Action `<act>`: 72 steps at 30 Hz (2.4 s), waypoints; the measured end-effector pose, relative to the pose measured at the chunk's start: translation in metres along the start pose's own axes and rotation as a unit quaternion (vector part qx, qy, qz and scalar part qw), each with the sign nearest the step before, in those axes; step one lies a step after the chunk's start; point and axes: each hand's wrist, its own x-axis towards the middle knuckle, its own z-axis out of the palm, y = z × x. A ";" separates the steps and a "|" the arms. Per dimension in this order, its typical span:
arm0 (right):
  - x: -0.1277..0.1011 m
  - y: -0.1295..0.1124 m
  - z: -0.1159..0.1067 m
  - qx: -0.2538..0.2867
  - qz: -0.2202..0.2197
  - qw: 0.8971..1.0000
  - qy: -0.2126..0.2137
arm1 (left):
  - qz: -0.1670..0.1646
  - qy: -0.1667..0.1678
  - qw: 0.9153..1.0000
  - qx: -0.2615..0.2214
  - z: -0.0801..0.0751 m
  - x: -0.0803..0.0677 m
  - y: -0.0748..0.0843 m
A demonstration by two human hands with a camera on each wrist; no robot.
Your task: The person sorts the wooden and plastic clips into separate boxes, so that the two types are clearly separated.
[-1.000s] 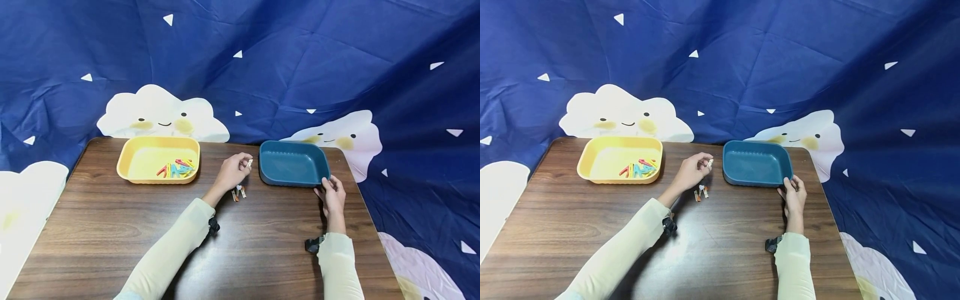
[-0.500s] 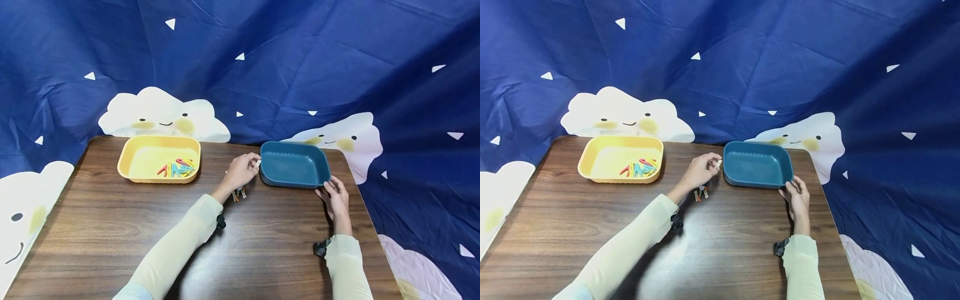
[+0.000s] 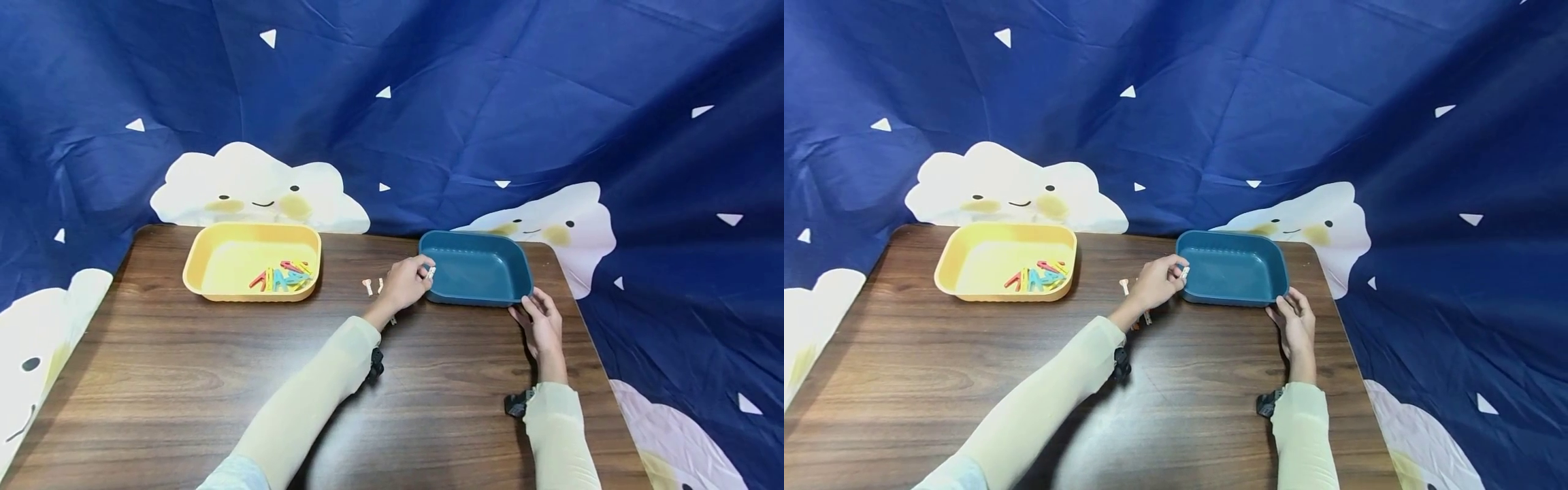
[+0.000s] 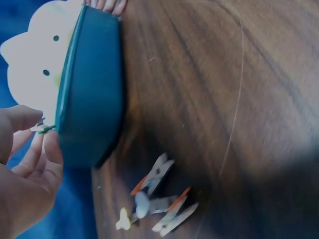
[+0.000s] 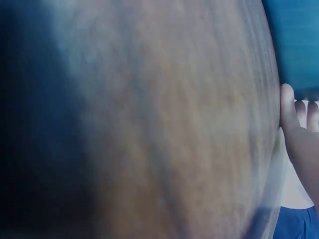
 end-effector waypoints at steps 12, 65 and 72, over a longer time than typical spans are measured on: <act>-0.001 0.003 0.000 0.002 -0.005 1.000 -0.002 | -0.017 0.012 1.000 -0.004 0.013 0.003 0.000; 0.001 0.007 -0.002 0.011 -0.009 1.000 0.000 | -0.016 0.035 0.976 -0.215 -0.072 -0.070 -0.049; 0.002 0.005 -0.002 0.013 -0.006 1.000 0.001 | -0.020 0.010 0.973 -0.228 -0.075 -0.085 -0.063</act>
